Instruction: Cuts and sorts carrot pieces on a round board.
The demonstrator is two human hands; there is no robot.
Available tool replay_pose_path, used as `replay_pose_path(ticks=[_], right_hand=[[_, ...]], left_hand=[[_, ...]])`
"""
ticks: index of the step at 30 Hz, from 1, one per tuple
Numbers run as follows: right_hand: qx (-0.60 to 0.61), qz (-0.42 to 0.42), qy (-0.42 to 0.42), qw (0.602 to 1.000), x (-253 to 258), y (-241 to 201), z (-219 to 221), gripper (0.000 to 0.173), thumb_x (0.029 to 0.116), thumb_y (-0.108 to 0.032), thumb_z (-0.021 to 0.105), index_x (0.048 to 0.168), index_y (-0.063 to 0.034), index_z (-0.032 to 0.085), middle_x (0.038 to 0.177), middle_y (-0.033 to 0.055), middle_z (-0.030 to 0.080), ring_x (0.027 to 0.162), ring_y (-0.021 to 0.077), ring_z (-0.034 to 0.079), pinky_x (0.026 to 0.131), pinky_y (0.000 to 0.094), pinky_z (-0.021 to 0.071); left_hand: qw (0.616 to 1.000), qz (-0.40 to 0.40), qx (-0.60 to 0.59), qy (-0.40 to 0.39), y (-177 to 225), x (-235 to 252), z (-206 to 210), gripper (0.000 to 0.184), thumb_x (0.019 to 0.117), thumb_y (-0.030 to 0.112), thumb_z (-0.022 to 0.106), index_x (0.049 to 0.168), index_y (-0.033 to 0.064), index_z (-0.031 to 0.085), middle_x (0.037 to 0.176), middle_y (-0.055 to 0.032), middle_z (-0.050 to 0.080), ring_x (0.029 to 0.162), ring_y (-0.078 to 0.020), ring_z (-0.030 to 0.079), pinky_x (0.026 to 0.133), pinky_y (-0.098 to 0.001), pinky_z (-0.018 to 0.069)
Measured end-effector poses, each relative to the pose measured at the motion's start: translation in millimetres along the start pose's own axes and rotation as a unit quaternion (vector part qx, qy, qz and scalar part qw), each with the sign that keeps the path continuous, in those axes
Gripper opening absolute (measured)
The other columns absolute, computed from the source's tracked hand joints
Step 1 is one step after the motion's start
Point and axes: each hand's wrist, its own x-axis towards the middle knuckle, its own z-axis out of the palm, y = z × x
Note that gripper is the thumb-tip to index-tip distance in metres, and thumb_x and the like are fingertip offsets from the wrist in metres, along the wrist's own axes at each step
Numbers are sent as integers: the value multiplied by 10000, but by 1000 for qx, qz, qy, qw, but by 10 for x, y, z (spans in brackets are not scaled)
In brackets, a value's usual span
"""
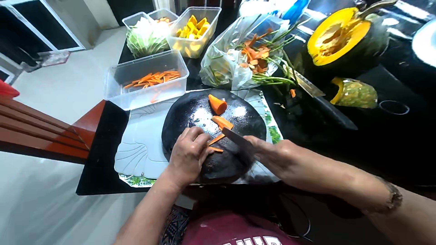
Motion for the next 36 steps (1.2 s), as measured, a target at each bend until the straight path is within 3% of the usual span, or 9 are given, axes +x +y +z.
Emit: replay_pose_path(ticks=[3, 6, 10, 12, 15, 19, 23, 29, 36], right_hand=[[42, 6, 39, 998, 132, 185, -55, 391, 1014, -143, 469, 1365, -36, 601, 658, 14, 584, 492, 46, 505, 472, 237, 460], [77, 31, 61, 995, 284, 301, -127, 392, 1010, -119, 500, 1379, -18, 583, 665, 23, 592, 471, 36, 509, 459, 229, 470], [146, 23, 136, 980, 464, 477, -52, 381, 1014, -116, 501, 1377, -25, 569, 672, 0, 602, 423, 22, 505, 397, 217, 481], [195, 9, 172, 966, 523, 552, 14, 380, 1029, -108, 483, 1390, -9, 551, 650, -15, 578, 408, 10, 494, 378, 197, 474], [267, 3, 211, 940, 533, 598, 46, 371, 1035, -81, 471, 1389, 11, 533, 625, -40, 549, 412, 2, 496, 378, 179, 473], [311, -10, 211, 927, 511, 652, 36, 333, 1035, -74, 476, 1351, -1, 550, 611, -55, 539, 406, 1, 498, 368, 178, 481], [312, -11, 199, 929, 506, 656, 46, 353, 1035, -83, 477, 1375, -18, 547, 628, -48, 532, 411, 12, 490, 362, 186, 472], [289, -7, 199, 936, 501, 661, 58, 380, 1036, -104, 468, 1401, -19, 532, 604, -57, 519, 414, 5, 493, 383, 175, 475], [281, -7, 198, 939, 504, 675, 69, 358, 1029, -140, 476, 1364, -45, 562, 613, -78, 516, 440, -17, 501, 409, 150, 474]], left_hand=[[998, -1, 0, -60, -32, 184, -1, 283, 880, 166, 779, 1120, 20, 748, 1145, -147, 679, 1081, -315, 634, 938, -455, 530], [993, 40, 1, -108, -85, 370, 29, 295, 872, 184, 786, 1134, 54, 758, 1188, -128, 680, 1165, -324, 604, 985, -484, 505], [983, 50, 12, -173, -51, 536, 57, 317, 885, 231, 784, 1180, 117, 763, 1194, -106, 652, 1173, -314, 576, 962, -497, 496], [983, 63, 23, -172, -47, 540, 74, 293, 910, 246, 753, 1172, 114, 765, 1191, -104, 655, 1188, -316, 569, 964, -502, 482], [984, 97, 55, -139, -60, 485, 80, 237, 947, 277, 697, 1064, 90, 780, 1144, -93, 708, 1181, -312, 608, 970, -496, 481], [983, 98, 76, -136, -45, 452, 96, 235, 974, 280, 655, 973, 57, 726, 1048, -109, 702, 1086, -292, 650, 934, -474, 499], [979, 65, 119, -149, 85, 476, 156, 221, 953, 234, 645, 934, 18, 687, 909, -135, 646, 897, -319, 641, 766, -441, 518], [974, 49, 175, -134, 245, 464, 233, 148, 920, 139, 618, 874, 1, 642, 875, -155, 615, 816, -310, 651, 690, -375, 562], [972, 85, 181, -121, 267, 421, 193, 149, 987, 16, 530, 1007, -59, 657, 892, -182, 637, 820, -311, 685, 707, -346, 590]])
